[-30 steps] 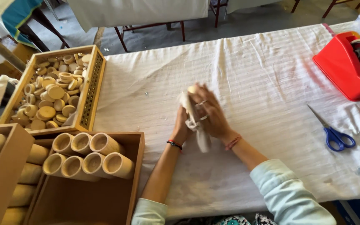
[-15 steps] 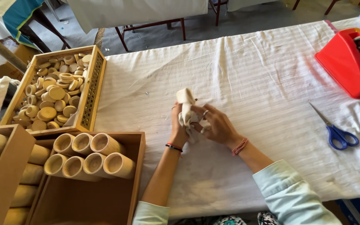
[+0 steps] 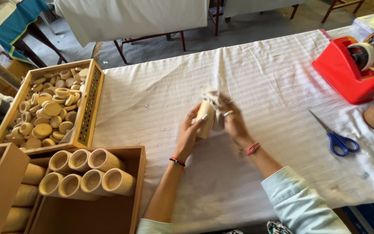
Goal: The person wipes wooden cylinders with a cloth and then wraps them individually in gold foil.
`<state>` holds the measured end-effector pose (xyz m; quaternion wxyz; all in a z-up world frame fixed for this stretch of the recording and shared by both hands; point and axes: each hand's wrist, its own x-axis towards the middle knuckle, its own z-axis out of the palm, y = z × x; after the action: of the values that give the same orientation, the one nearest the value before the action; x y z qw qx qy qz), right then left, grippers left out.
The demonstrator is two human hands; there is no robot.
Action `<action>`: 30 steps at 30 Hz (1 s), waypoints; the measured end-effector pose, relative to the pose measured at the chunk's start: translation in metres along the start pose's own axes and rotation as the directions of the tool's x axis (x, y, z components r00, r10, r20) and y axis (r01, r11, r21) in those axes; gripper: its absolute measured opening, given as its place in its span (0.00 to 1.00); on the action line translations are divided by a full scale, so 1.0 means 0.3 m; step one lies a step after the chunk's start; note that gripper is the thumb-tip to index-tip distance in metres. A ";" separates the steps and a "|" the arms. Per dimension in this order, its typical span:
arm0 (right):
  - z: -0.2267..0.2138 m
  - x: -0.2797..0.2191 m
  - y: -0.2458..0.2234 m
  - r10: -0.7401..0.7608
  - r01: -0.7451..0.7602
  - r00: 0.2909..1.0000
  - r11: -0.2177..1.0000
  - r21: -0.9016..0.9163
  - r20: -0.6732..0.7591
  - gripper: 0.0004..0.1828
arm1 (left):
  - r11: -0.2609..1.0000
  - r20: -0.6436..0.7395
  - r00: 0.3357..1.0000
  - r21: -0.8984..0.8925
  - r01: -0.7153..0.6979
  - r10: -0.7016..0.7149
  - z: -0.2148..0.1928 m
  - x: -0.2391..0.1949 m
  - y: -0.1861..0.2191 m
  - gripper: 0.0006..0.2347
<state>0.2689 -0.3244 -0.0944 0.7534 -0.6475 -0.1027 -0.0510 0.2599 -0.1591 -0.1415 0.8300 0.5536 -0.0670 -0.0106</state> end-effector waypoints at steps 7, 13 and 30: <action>-0.062 0.031 0.098 -0.404 0.377 0.911 0.726 -0.576 0.086 0.18 | 0.977 -0.117 0.982 0.172 -0.130 0.151 0.078 -0.063 0.041 0.24; -0.036 0.004 0.050 0.084 -0.110 0.992 0.933 -0.342 -0.090 0.17 | 0.597 0.282 0.789 0.530 -0.602 0.545 0.121 -0.097 0.060 0.31; -0.003 -0.053 0.035 -0.555 0.557 0.813 0.651 -0.516 0.178 0.21 | 0.983 0.026 1.000 -0.183 0.012 -0.008 0.020 -0.047 0.039 0.19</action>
<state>0.2557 -0.3244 -0.1082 0.4846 -0.7713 -0.2783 -0.3046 0.2446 -0.1588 -0.1300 0.8764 0.4750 -0.0736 -0.0279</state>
